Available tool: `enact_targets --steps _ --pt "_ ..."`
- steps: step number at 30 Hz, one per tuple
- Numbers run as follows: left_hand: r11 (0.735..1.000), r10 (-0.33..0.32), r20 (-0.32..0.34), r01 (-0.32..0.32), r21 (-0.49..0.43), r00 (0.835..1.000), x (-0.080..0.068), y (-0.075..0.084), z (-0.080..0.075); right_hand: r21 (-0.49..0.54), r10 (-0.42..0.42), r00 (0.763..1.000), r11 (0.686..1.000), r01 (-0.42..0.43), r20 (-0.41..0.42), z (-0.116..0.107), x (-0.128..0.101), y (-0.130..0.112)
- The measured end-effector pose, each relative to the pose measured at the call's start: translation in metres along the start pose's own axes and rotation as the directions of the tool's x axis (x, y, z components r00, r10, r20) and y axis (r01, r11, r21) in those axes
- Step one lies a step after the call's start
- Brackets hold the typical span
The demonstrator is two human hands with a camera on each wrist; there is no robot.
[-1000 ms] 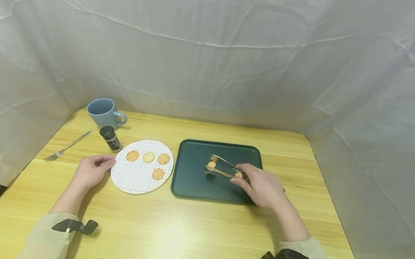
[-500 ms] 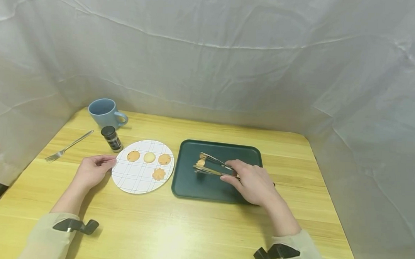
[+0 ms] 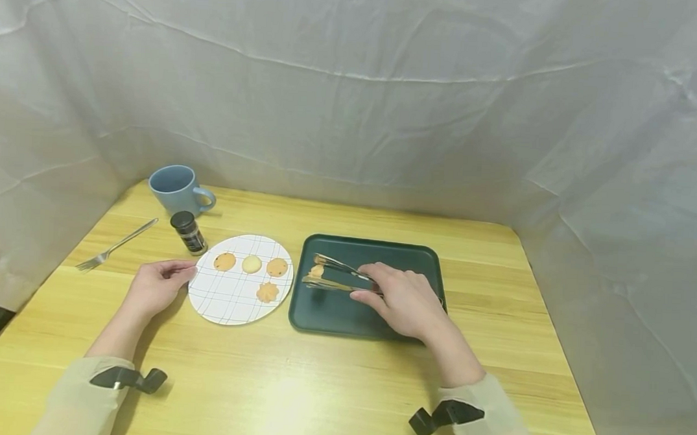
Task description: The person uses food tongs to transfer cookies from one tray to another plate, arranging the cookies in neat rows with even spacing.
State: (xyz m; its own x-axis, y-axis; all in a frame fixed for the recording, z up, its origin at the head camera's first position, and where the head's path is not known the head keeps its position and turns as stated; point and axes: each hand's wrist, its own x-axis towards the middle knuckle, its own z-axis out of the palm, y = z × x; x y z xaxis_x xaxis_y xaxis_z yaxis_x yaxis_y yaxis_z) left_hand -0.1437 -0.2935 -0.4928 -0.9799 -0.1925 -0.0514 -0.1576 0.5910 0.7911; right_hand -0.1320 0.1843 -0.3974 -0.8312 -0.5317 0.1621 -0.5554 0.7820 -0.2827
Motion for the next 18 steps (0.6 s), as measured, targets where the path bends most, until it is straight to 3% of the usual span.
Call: enact_targets --steps 18 --pt "1.000 0.003 0.001 -0.003 -0.002 1.000 0.001 -0.002 0.000 0.006 -0.061 0.998 0.998 0.061 0.024 0.013 0.027 -0.022"
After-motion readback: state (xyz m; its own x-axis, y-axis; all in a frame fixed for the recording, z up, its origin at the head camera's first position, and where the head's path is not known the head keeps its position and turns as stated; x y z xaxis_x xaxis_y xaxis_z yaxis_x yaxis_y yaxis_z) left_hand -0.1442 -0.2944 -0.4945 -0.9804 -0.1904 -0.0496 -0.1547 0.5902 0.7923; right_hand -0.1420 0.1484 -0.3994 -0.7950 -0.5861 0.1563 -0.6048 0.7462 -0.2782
